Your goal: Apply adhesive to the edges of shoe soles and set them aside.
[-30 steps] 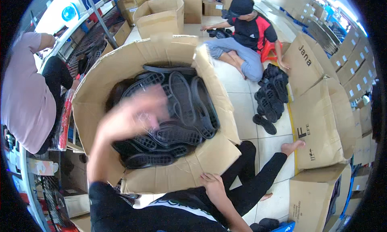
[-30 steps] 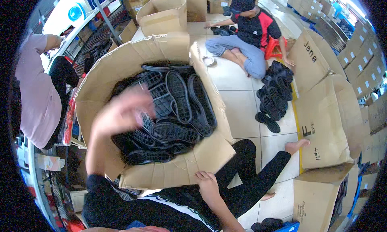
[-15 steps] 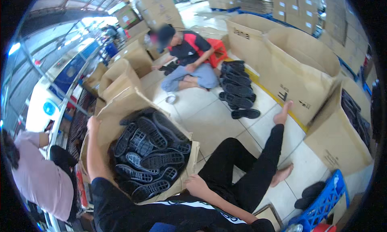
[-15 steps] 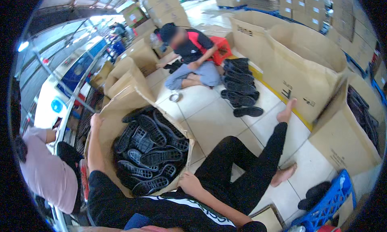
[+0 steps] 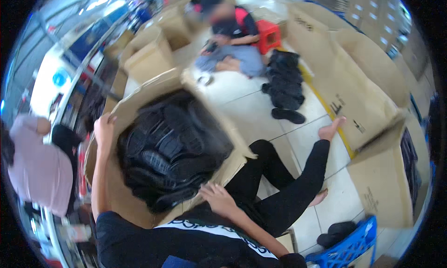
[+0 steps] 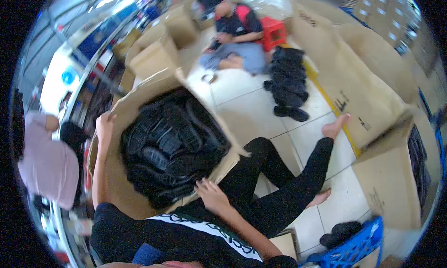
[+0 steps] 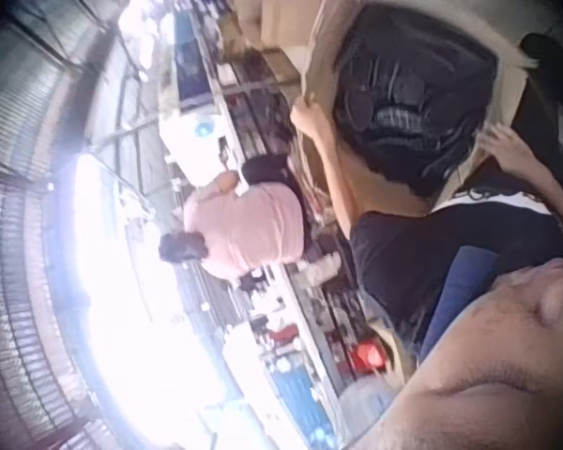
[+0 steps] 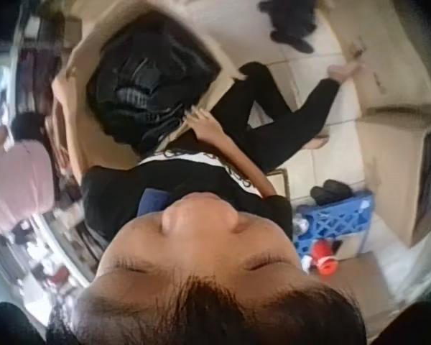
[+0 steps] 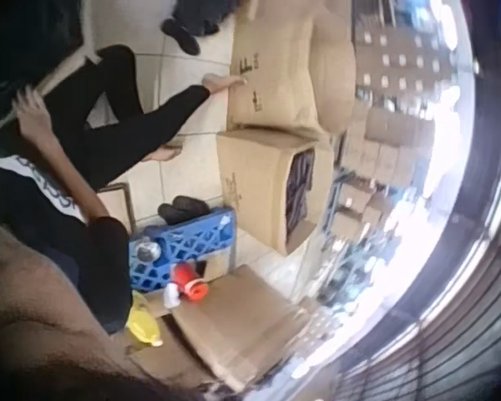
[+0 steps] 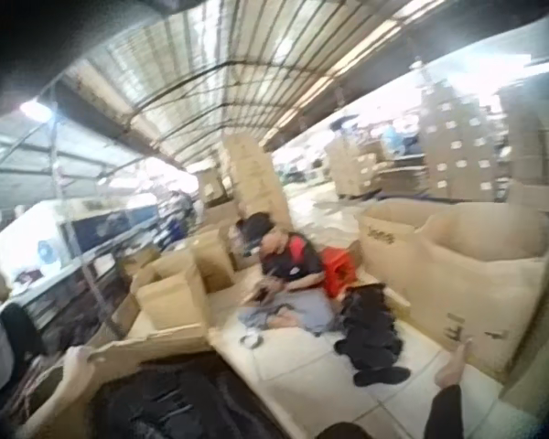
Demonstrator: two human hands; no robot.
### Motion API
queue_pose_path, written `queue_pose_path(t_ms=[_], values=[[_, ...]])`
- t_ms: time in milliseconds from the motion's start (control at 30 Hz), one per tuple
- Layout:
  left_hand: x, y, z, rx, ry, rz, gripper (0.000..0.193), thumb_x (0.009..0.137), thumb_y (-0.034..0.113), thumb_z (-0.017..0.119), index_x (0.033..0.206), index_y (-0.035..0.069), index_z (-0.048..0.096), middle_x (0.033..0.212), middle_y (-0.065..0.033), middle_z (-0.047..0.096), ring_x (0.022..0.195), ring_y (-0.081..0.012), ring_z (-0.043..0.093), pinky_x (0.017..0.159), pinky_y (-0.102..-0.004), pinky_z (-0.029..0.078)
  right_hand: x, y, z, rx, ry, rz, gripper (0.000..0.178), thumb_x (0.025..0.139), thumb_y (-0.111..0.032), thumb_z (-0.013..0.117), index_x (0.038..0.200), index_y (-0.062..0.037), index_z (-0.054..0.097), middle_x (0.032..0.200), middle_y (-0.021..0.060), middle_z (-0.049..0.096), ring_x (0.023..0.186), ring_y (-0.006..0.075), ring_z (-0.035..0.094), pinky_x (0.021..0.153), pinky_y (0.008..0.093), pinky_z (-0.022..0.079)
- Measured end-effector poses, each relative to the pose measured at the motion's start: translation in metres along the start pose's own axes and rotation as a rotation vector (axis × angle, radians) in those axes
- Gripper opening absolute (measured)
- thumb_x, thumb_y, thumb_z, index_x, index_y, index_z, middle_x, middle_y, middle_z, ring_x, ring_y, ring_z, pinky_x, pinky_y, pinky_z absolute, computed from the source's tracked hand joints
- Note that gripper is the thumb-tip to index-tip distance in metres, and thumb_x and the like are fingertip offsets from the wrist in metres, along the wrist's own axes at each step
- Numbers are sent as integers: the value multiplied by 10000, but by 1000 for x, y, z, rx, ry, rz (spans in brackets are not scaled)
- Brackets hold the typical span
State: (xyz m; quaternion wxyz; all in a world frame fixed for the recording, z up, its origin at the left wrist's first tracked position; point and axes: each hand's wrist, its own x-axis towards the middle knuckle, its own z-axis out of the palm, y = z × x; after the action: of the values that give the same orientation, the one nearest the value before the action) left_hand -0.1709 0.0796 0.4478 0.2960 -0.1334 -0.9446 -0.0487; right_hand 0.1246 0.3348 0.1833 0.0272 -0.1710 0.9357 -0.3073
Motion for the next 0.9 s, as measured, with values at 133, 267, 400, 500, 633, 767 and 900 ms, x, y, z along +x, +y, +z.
queue_pose_path(t_ms=[133,267,400,500,633,767,900], values=[[-94,71,-46,128,48,141,137,785,71,648,910,25,680,878,-124,678,816,-289,624,752,-383,458,35,19,-4,251,113,-257,377,871,-108,492,1229,-70,605,1410,89,485,1371,224,354,1158,407,229],[-131,119,-51,17,168,147,312,706,-56,647,991,66,682,893,-68,683,817,-231,621,737,-356,447,48,40,-13,334,-114,-147,324,873,-133,489,1141,-75,661,1354,84,541,1315,228,432,1150,405,241],[-108,107,-37,136,229,-9,279,731,-40,626,976,88,667,895,-54,675,799,-220,607,744,-329,423,54,47,-21,384,-168,-240,271,869,-161,511,1067,-72,673,1296,81,583,1264,251,474,1137,425,254],[-108,99,-30,104,240,13,298,748,-39,616,1010,91,671,895,-59,668,815,-217,603,753,-337,416,64,42,-15,302,-115,-255,222,868,-180,533,1021,-77,656,1240,80,611,1245,265,478,1130,441,258],[-142,125,-44,38,111,-3,379,766,-63,608,1112,78,671,1024,-75,688,978,-229,620,827,-332,422,84,39,4,171,-132,-172,174,868,-212,573,979,-92,631,1196,84,620,1239,278,468,1114,462,266],[-184,149,-39,-100,52,-101,439,791,107,663,1216,42,574,1252,-112,588,1166,-321,525,966,-433,350,91,28,-21,203,-247,-65,158,869,-201,585,972,-91,634,1167,111,627,1130,299,548,1033,449,362],[-221,115,32,-614,-149,166,438,838,145,610,1256,45,525,1377,-162,472,1350,-353,354,1097,-537,204,101,-7,-138,189,159,-240,167,795,-117,650,955,-72,665,1003,133,676,799,284,663,733,355,518]])
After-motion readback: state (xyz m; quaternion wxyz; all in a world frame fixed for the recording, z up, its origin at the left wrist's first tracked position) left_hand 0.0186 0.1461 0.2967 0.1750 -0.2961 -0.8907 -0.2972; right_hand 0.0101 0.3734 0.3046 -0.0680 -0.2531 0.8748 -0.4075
